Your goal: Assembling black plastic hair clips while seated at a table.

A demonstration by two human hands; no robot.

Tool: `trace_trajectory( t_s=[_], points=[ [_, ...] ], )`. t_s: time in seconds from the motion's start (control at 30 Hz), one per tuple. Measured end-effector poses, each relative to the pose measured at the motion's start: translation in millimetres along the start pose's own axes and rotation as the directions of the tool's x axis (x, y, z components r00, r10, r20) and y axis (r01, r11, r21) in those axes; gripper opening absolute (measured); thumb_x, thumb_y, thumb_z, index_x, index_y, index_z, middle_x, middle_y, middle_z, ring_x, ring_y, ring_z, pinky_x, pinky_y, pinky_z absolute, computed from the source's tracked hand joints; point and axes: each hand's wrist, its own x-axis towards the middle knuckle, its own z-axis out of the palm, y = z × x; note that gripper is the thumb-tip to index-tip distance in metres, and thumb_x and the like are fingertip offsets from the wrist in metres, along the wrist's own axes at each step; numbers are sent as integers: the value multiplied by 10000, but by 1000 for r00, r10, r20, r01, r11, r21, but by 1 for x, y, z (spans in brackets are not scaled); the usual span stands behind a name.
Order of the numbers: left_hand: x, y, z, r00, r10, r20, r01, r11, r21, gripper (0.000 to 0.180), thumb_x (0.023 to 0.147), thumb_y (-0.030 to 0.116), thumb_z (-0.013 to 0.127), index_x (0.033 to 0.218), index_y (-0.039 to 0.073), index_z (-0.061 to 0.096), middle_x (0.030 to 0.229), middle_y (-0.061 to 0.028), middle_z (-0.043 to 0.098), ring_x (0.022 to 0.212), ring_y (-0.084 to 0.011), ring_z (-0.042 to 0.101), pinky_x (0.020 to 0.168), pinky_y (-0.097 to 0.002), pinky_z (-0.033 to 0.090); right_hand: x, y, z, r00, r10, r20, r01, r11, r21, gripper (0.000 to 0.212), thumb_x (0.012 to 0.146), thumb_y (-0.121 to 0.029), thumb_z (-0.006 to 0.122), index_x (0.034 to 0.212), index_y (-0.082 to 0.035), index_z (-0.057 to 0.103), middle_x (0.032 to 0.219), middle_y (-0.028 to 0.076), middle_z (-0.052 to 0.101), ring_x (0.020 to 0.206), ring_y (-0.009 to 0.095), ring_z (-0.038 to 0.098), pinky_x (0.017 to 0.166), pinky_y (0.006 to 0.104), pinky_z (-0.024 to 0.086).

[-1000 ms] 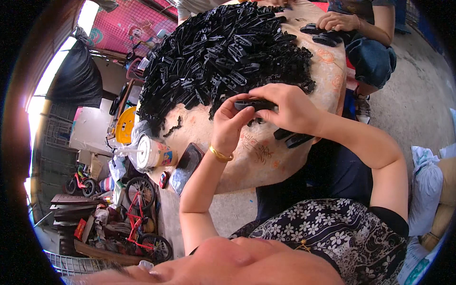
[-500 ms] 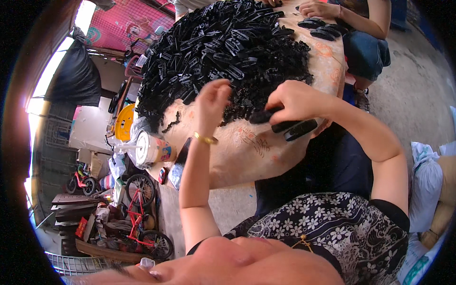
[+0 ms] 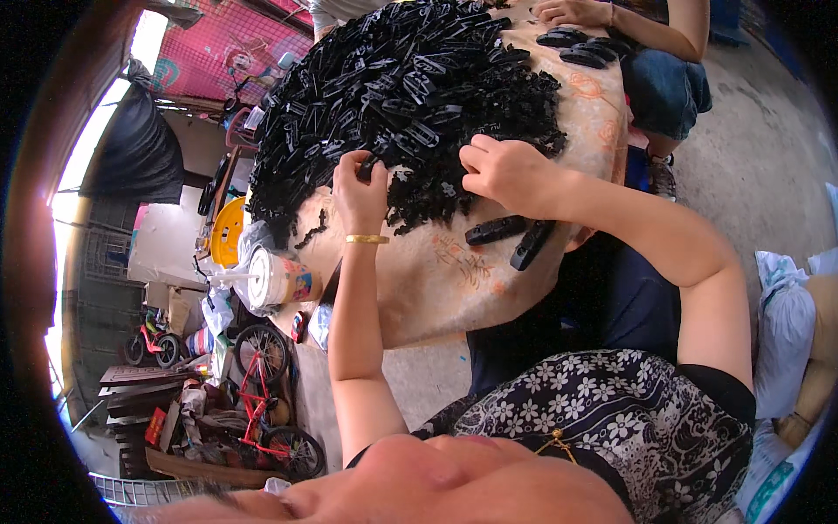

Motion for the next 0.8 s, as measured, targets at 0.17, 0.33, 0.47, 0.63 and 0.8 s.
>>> trace_trajectory(
  t_s=[0.17, 0.33, 0.47, 0.63, 0.8],
  points=[
    [-12, 20, -6, 916, -194, 350, 390, 625, -676, 240, 784, 0, 653, 1014, 23, 589, 852, -44, 623, 729, -81, 600, 627, -206, 479, 2, 9, -1, 987, 73, -143, -57, 992, 110, 139, 688, -74, 661, 824, -88, 637, 875, 53, 530, 848, 228, 559, 684, 322, 498],
    [-28, 42, -5, 861, -52, 507, 448, 549, -706, 284, 801, -62, 622, 1076, -15, 566, 906, -61, 629, 786, -112, 627, 693, -218, 519, 5, 10, -11, 927, 331, -176, -246, 891, 382, 161, 720, -48, 717, 872, -52, 665, 808, 66, 555, 651, 194, 566, 578, 293, 472],
    [-35, 52, -6, 724, -89, 684, 664, 359, -656, 296, 831, -62, 592, 1120, -42, 531, 961, -104, 629, 824, -158, 655, 739, -246, 555, 6, 11, -12, 844, 523, -122, -367, 729, 578, 155, 785, -27, 656, 939, -20, 648, 792, 43, 607, 647, 102, 562, 572, 241, 467],
    [-41, 56, -2, 671, -8, 741, 706, 312, -636, 318, 865, -25, 586, 1168, -40, 490, 995, -140, 635, 865, -231, 671, 794, -327, 570, 8, 0, -13, 808, 588, 20, -288, 365, 885, 198, 818, -34, 637, 1009, 10, 612, 782, 28, 640, 714, 52, 585, 652, 202, 476],
    [-43, 63, -5, 677, 6, 736, 707, 275, -652, 306, 875, -13, 585, 1163, -45, 489, 1005, -134, 636, 882, -233, 670, 805, -329, 566, 8, -5, -13, 916, 332, -226, -144, 797, 587, 167, 743, -88, 725, 898, -30, 701, 862, 101, 681, 789, 217, 647, 704, 304, 513]
  ],
)
